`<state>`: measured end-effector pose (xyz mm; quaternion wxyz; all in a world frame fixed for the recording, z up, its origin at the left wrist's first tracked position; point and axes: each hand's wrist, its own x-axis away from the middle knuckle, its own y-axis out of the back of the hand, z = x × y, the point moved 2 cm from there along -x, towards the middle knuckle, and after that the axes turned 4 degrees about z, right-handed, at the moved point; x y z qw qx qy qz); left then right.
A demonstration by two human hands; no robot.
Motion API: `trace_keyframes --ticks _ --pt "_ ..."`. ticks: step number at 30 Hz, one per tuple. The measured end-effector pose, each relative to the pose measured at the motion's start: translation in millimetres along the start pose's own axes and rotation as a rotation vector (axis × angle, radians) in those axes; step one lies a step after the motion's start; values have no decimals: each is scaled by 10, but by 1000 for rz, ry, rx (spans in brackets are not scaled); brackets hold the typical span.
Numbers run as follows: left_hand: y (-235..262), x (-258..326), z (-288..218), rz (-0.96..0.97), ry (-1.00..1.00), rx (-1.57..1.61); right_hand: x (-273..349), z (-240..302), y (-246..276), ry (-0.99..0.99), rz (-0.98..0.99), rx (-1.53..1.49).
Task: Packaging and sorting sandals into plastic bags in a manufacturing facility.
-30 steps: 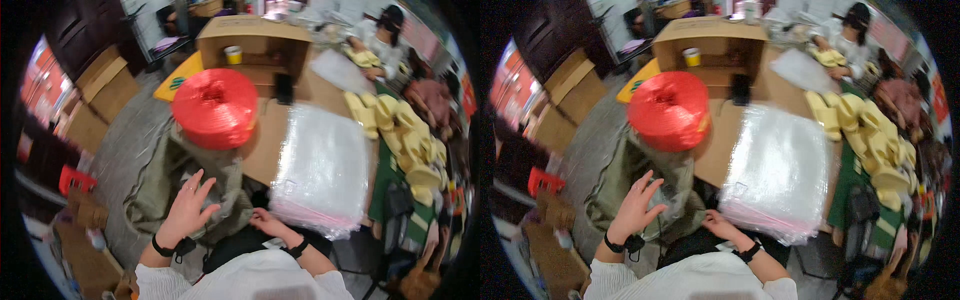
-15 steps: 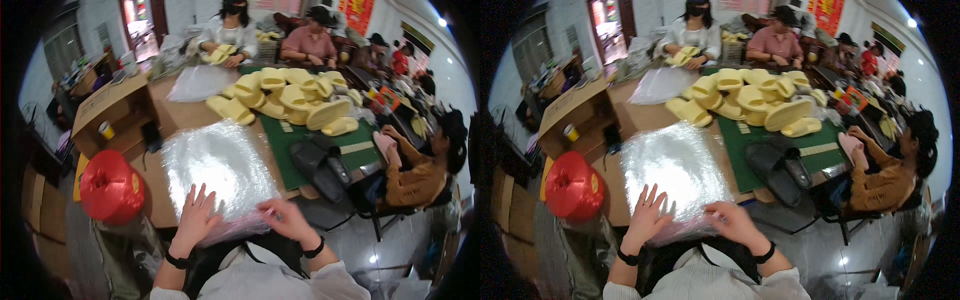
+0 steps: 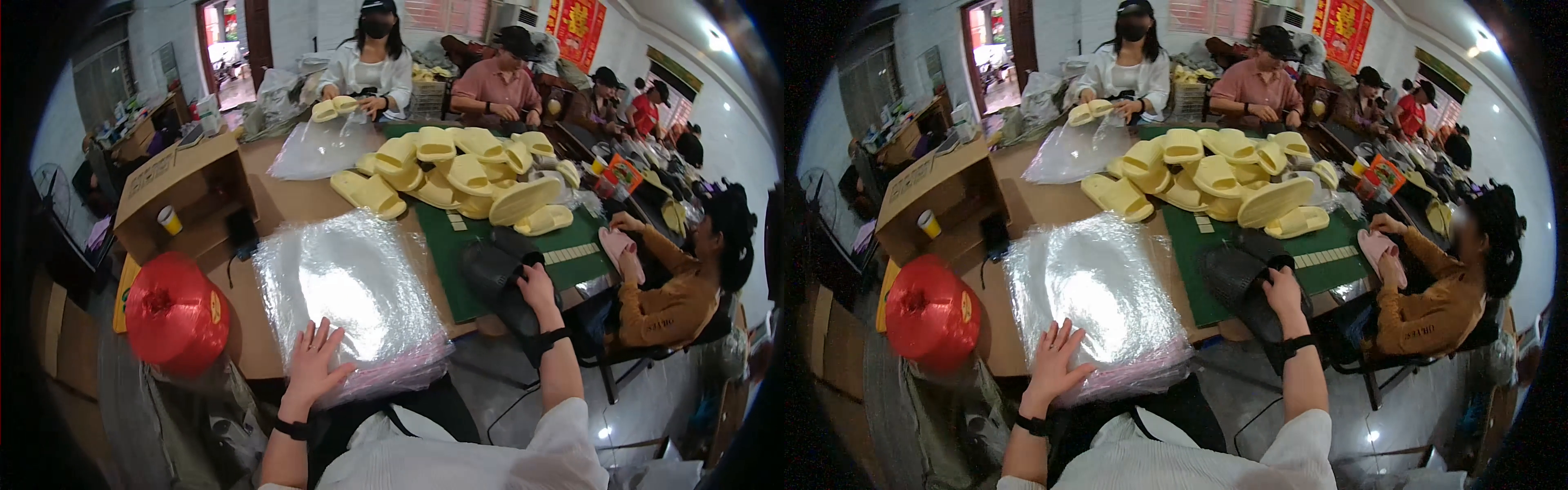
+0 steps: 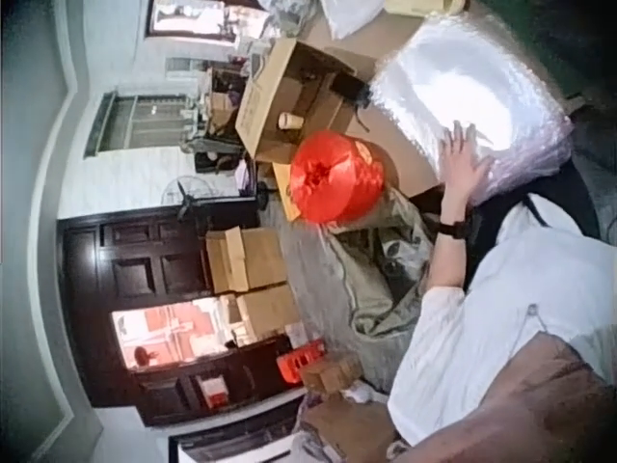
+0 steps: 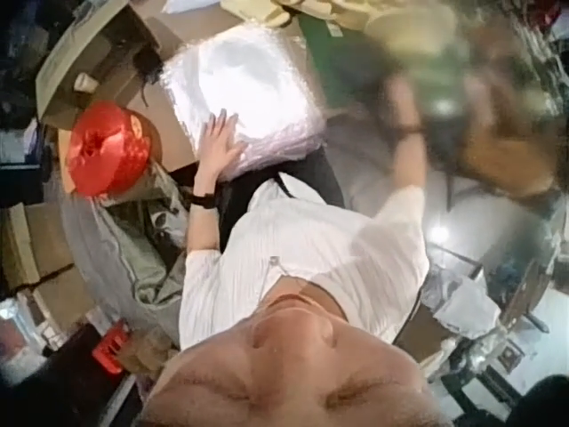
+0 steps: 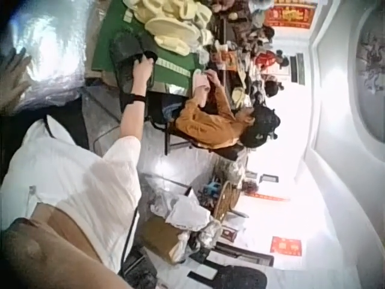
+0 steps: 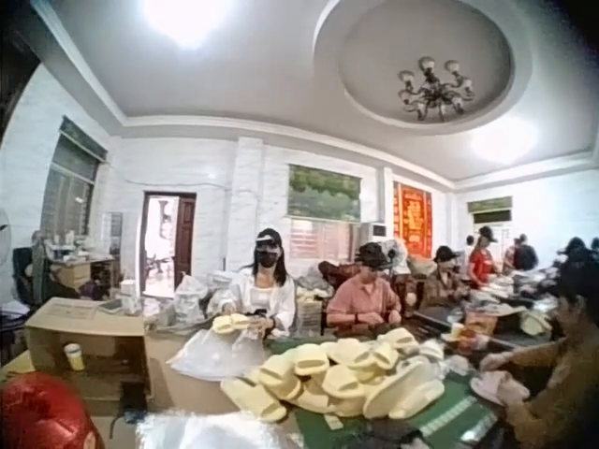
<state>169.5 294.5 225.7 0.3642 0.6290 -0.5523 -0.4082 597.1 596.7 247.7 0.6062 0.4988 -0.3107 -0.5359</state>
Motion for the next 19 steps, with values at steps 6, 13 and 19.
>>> trace_keyframes --ticks 6,13,19 --pt "-9 16 -126 -24 53 -66 220 -22 -91 145 -91 -168" --pt "-15 18 -132 -3 54 -102 463 472 31 83 223 -60" --pt "-81 28 -155 54 105 -12 444 646 57 127 349 144"
